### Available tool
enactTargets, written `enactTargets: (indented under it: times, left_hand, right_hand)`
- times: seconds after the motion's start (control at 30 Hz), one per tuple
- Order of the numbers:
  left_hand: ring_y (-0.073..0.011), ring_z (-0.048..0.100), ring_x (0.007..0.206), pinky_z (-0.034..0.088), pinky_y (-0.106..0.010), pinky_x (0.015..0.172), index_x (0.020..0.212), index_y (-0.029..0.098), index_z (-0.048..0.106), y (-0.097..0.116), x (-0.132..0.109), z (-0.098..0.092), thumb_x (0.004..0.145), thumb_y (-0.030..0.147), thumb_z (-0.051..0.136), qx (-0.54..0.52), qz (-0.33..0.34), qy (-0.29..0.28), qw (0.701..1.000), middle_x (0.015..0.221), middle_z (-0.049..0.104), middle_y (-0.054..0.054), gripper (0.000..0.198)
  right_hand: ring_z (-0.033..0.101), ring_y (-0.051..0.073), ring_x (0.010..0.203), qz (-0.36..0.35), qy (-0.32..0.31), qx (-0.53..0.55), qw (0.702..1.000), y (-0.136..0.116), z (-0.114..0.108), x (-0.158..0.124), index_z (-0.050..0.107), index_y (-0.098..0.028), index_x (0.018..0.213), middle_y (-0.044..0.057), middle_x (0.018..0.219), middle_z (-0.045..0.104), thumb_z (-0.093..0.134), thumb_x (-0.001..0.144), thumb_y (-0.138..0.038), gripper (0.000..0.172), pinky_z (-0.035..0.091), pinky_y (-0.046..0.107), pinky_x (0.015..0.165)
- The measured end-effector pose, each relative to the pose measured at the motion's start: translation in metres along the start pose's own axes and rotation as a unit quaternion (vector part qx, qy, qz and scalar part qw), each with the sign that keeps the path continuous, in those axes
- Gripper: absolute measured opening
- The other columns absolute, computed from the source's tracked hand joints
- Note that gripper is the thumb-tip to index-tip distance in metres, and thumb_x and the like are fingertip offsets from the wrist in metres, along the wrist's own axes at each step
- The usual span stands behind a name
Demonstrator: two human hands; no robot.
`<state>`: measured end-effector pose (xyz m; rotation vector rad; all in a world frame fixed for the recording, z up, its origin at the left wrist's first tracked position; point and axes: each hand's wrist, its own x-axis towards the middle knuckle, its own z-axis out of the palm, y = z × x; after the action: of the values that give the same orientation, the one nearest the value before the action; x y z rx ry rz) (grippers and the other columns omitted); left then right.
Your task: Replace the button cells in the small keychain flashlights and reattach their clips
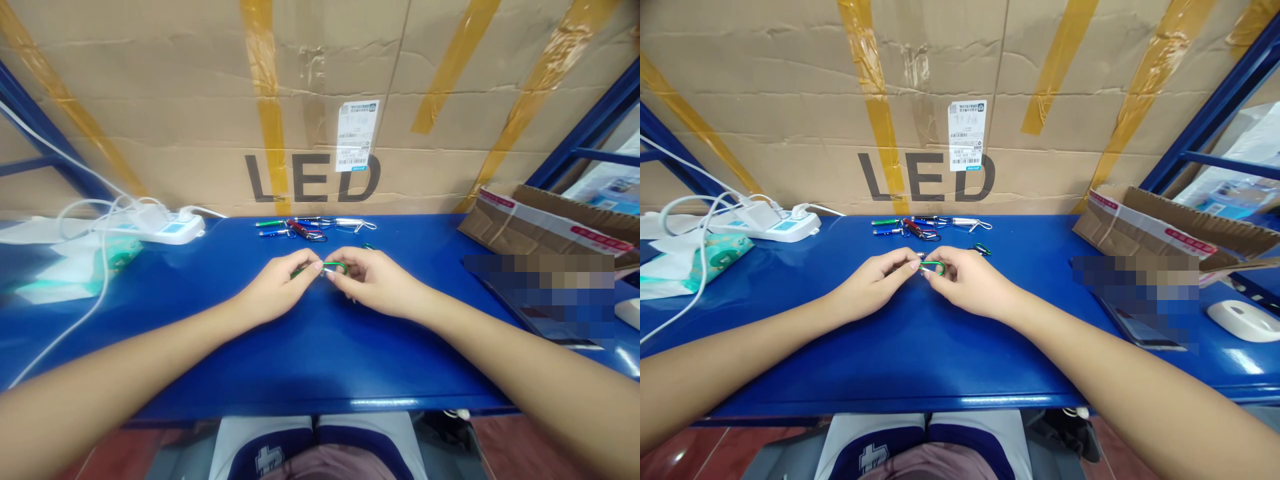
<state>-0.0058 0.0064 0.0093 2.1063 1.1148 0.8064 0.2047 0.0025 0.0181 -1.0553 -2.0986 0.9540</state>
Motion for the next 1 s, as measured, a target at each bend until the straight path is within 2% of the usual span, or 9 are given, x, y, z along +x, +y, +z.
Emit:
enactTargets:
  times: [0.07,0.17,0.37,0.47,0.53,0.63,0.7,0.87,1.0]
  left_hand:
    - [-0.0151,0.054,0.076,0.042,-0.027,0.073,0.089,0.018,0.061,0.001,0.000,0.000,0.101,0.047,0.038,0.000,-0.009,-0.007,1.000,0.081,0.061,0.000,0.039]
    - [-0.0131,0.050,0.069,0.040,-0.025,0.068,0.088,0.017,0.062,0.002,-0.001,-0.001,0.102,0.047,0.035,-0.014,-0.017,-0.015,1.000,0.076,0.058,0.001,0.043]
    - [-0.0106,0.047,0.063,0.038,-0.023,0.062,0.084,0.016,0.060,0.002,0.001,0.001,0.100,0.042,0.044,-0.010,0.006,-0.018,1.000,0.074,0.058,0.002,0.035]
    - [-0.0121,0.051,0.068,0.041,-0.024,0.065,0.080,0.016,0.060,0.001,0.002,0.002,0.100,0.042,0.043,-0.015,0.010,-0.020,1.000,0.075,0.058,0.000,0.037]
    - [-0.0140,0.056,0.075,0.043,-0.025,0.071,0.084,0.016,0.062,0.000,0.002,0.003,0.099,0.041,0.045,-0.018,0.011,-0.022,1.000,0.079,0.061,-0.001,0.034]
    - [-0.0171,0.060,0.091,0.046,-0.028,0.083,0.101,0.017,0.065,-0.001,0.001,0.005,0.094,0.037,0.056,-0.022,0.022,-0.020,0.999,0.097,0.067,-0.003,0.022]
    - [-0.0174,0.061,0.093,0.046,-0.029,0.086,0.108,0.018,0.064,-0.001,0.000,0.007,0.093,0.035,0.058,-0.032,0.020,-0.023,0.999,0.099,0.067,-0.003,0.023]
    - [-0.0115,0.055,0.067,0.045,-0.025,0.068,0.119,0.016,0.058,0.003,-0.002,0.008,0.098,0.037,0.051,-0.122,-0.029,-0.088,0.988,0.077,0.062,0.000,0.031]
    - [-0.0073,0.041,0.051,0.032,-0.020,0.048,0.127,0.018,0.051,0.001,-0.002,0.009,0.099,0.044,0.050,-0.235,-0.036,-0.129,0.963,0.075,0.063,0.001,0.038]
  right_hand:
    - [0.060,0.013,0.058,0.016,0.014,0.077,0.997,0.000,0.000,0.001,0.059,-0.018,0.112,-0.002,0.068,0.060,0.062,0.088,-0.033,0.029,0.050,0.027,0.058]
    - [0.064,0.013,0.058,0.020,0.029,0.159,0.987,-0.002,0.000,0.002,0.059,-0.016,0.110,-0.002,0.067,0.063,0.065,0.087,-0.029,0.027,0.055,0.029,0.061]
    - [0.069,0.016,0.065,0.014,0.044,0.210,0.977,-0.005,0.000,0.003,0.058,-0.015,0.114,0.002,0.075,0.069,0.066,0.088,-0.033,0.032,0.059,0.032,0.064]
    - [0.065,0.014,0.057,-0.014,0.045,0.153,0.987,-0.002,-0.001,0.002,0.062,-0.015,0.111,0.001,0.072,0.067,0.063,0.090,-0.036,0.029,0.055,0.029,0.058]
    - [0.060,0.012,0.053,-0.066,0.065,0.046,0.995,0.001,-0.003,0.000,0.066,-0.015,0.105,-0.001,0.066,0.065,0.061,0.092,-0.034,0.023,0.051,0.026,0.056]
    - [0.055,0.010,0.054,-0.151,0.105,-0.107,0.977,0.003,-0.005,-0.002,0.070,-0.015,0.098,-0.001,0.062,0.063,0.060,0.092,-0.028,0.017,0.046,0.024,0.058]
    - [0.054,0.010,0.055,-0.178,0.118,-0.140,0.967,0.001,-0.005,-0.003,0.072,-0.014,0.099,-0.001,0.063,0.064,0.060,0.092,-0.025,0.018,0.046,0.024,0.059]
    - [0.061,0.010,0.060,-0.192,0.067,-0.118,0.972,-0.006,-0.007,-0.007,0.069,-0.014,0.118,0.001,0.073,0.071,0.050,0.097,-0.020,0.029,0.048,0.021,0.062]
    - [0.060,0.009,0.059,-0.199,-0.010,-0.121,0.972,-0.006,-0.007,-0.007,0.064,-0.018,0.127,-0.002,0.070,0.069,0.041,0.098,-0.014,0.037,0.047,0.021,0.065]
